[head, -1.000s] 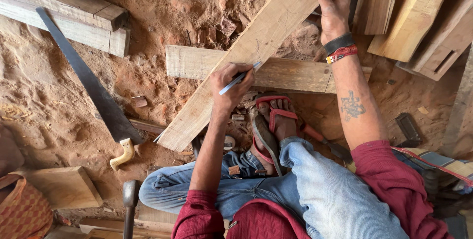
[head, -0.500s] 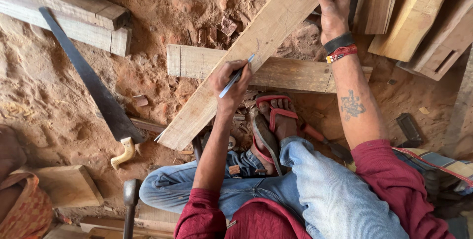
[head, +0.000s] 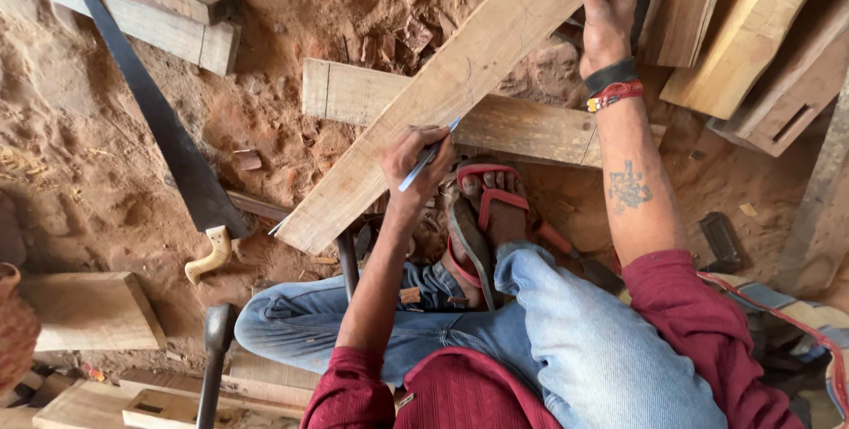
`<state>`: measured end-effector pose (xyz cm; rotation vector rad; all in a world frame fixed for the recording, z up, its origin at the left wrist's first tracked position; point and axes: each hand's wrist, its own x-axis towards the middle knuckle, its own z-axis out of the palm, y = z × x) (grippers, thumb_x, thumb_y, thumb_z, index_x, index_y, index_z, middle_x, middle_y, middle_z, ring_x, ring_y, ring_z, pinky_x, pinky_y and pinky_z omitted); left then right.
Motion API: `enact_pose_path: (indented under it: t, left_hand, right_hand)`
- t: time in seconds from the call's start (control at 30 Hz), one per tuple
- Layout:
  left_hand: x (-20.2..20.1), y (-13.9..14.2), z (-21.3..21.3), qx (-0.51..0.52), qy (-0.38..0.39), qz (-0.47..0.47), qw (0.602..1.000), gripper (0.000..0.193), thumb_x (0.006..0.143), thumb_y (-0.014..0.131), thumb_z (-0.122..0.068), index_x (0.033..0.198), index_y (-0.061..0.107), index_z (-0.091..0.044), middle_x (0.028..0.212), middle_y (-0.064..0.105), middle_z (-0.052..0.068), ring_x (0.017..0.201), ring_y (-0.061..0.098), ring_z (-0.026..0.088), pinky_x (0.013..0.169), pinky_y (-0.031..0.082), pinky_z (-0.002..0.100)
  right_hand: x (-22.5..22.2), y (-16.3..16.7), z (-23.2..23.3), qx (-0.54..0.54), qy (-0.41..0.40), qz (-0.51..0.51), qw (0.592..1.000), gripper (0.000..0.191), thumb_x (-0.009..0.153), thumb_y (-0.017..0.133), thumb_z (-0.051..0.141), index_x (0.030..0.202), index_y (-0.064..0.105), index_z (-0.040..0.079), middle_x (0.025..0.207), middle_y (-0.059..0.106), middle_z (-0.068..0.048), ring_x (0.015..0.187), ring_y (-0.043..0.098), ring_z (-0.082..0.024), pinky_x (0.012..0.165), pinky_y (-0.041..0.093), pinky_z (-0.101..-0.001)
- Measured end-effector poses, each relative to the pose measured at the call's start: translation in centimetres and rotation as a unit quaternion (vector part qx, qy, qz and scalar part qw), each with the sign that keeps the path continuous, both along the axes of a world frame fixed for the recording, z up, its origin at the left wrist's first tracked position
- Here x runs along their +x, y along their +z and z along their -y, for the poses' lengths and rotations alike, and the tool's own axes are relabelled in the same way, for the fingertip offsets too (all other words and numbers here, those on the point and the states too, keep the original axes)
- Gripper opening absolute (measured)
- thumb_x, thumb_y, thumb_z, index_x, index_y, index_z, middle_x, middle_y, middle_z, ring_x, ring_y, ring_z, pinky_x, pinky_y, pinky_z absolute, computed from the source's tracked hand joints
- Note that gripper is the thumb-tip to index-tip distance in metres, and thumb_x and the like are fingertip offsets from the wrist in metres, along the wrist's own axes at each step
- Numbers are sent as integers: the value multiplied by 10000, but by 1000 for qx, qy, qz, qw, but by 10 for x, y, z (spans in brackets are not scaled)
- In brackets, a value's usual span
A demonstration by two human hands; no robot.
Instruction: The person sits on the ground and uses a pencil to draw curved lines on a long wooden plank. They hold the plank with one hand and draw with the other, occasionally repositioning the plank to continue the markings.
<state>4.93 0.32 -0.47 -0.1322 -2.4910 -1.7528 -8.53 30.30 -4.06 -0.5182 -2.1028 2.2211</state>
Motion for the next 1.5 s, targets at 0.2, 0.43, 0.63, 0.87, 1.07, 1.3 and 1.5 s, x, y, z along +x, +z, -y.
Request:
enact_pose_path:
  t: [0.2, 0.43, 0.63, 0.87, 1.07, 1.3, 1.5]
  left_hand:
    - [5, -9, 1, -34, -2, -64, 997, 158, 857, 810, -28, 995, 732, -38, 944, 764, 108, 817, 741, 170, 696, 609, 295]
    - [8, -63, -1, 14, 77, -94, 992, 82, 970, 785, -76, 971, 709, -45, 901, 778, 127, 616, 710, 60, 494, 548, 214]
    - [15, -65, 2, 56, 114, -61, 990, 86, 957, 768, -77, 998, 701, -42, 913, 778, 140, 606, 694, 59, 464, 582, 204]
    - [9, -48, 1, 24, 113, -68, 991, 102, 958, 773, -80, 1026, 706, -44, 950, 771, 136, 694, 732, 95, 554, 625, 228]
    - [13, -29, -2, -65, 134, -78, 986, 125, 941, 786, -97, 1041, 713, -78, 946, 757, 64, 731, 689, 105, 638, 562, 274]
    - [5, -47, 1, 6, 118, -55, 992, 112, 925, 805, -62, 1011, 733, -55, 905, 780, 98, 566, 644, 69, 442, 507, 202]
    - [12, -50, 4, 9, 99, -69, 993, 124, 995, 760, -92, 1100, 699, -66, 983, 751, 108, 741, 684, 92, 606, 563, 246]
  right_hand:
    - [2, -16, -5, 9, 9, -4, 1000, 727, 962, 778, 548, 1407, 563, 15, 1366, 675, -108, 1287, 630, -200, 1187, 473, -408]
    - [20, -25, 6, 137, -156, -30, 978, 808, 925, 870, 459, 1382, 320, 81, 1296, 420, -141, 1054, 567, -168, 906, 526, -458]
    - [108, 2, 104, 459, 23, -274, 845, 366, 947, 760, 488, 858, 654, 149, 728, 574, 14, 655, 547, -150, 635, 473, -307]
    - [123, 13, 115, 458, 77, -218, 858, 269, 949, 774, 405, 975, 739, 140, 759, 601, 47, 725, 564, -160, 741, 449, -372]
    - [142, 20, 95, 519, 114, -238, 813, 130, 937, 853, 202, 890, 758, 127, 757, 627, 10, 680, 557, -160, 675, 418, -355]
    - [188, 29, 54, 542, 85, -160, 821, 131, 912, 851, 246, 898, 761, 152, 699, 574, 13, 641, 526, -160, 628, 423, -365]
    - [106, 1, 64, 411, 9, -139, 901, 227, 889, 869, 264, 1023, 780, 103, 723, 565, -3, 618, 483, -118, 553, 418, -288]
